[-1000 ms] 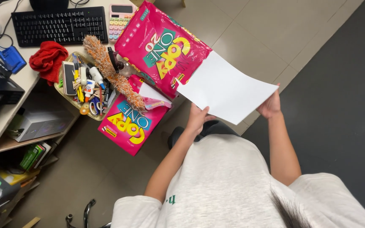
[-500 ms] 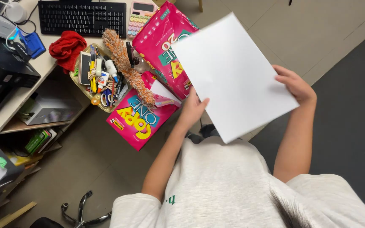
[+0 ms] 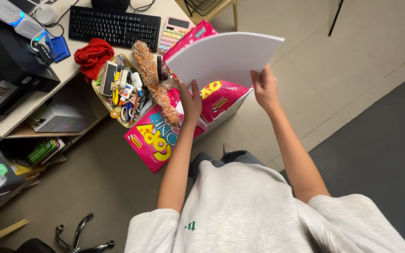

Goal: The person loads sheets of white paper into a printer's paper tray. They repeatedly take paper from a pink 'Copy One' package, place it into the tray, and then remove it again, repeating this cycle several times before finally placing a sheet into a black wire basket.

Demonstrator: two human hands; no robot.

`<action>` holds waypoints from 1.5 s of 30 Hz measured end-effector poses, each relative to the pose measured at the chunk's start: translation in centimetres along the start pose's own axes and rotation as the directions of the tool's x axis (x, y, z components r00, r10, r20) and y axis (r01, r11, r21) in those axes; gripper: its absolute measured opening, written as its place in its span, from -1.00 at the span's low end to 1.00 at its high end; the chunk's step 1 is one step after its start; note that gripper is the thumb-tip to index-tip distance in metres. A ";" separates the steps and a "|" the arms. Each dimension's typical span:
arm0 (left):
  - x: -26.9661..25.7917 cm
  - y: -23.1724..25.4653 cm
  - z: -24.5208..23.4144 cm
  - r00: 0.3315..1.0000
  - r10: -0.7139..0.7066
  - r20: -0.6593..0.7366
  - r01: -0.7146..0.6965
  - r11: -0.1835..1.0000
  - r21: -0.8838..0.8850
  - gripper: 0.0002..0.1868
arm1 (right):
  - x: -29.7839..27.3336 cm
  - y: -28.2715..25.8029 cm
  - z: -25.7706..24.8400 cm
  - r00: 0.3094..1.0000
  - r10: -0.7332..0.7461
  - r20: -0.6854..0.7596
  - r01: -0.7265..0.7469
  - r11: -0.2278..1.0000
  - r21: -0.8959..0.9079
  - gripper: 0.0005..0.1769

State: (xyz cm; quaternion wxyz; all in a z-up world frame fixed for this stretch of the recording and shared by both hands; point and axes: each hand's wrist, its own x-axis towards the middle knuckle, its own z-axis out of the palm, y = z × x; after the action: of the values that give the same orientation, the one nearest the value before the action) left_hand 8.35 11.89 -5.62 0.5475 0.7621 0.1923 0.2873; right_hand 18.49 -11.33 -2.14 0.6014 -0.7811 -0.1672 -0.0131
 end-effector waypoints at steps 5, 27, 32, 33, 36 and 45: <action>-2.2 -10.5 1.2 1.000 0.010 -0.003 -0.010 0.998 0.063 -0.46 | -2.3 5.3 2.5 0.996 -0.012 0.090 0.004 0.996 0.084 -0.68; -5.7 -8.8 -5.4 0.954 -0.285 -0.095 0.291 0.955 0.053 -0.63 | -5.5 2.8 6.6 0.984 0.013 0.177 0.010 0.992 -0.128 -0.63; -7.8 -5.5 -15.6 0.969 0.017 -0.247 -0.014 1.000 0.016 -0.65 | -7.0 -1.6 13.1 0.943 -0.035 0.330 0.066 0.994 -0.085 -0.66; -8.5 -5.4 -17.8 0.963 0.016 -0.267 -0.012 1.000 0.016 -0.66 | -7.6 -2.2 14.7 0.928 0.026 0.371 0.033 0.988 -0.153 -0.71; -10.8 -4.5 -25.1 0.940 -0.108 -0.323 0.124 0.992 0.029 -0.74 | -10.0 -4.4 20.9 0.861 0.016 0.509 0.070 0.986 -0.150 -0.81; -21.9 -11.7 -46.5 0.776 -0.320 -0.544 0.452 0.883 0.125 -0.64 | -20.2 -12.4 41.4 0.692 -0.128 0.710 0.149 0.988 0.033 -0.80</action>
State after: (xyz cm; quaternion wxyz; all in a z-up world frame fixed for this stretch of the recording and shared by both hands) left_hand -38.21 36.06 -10.73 0.4245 0.6646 0.5173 0.3323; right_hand -11.52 25.56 -6.45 0.4772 -0.7191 -0.4437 0.2412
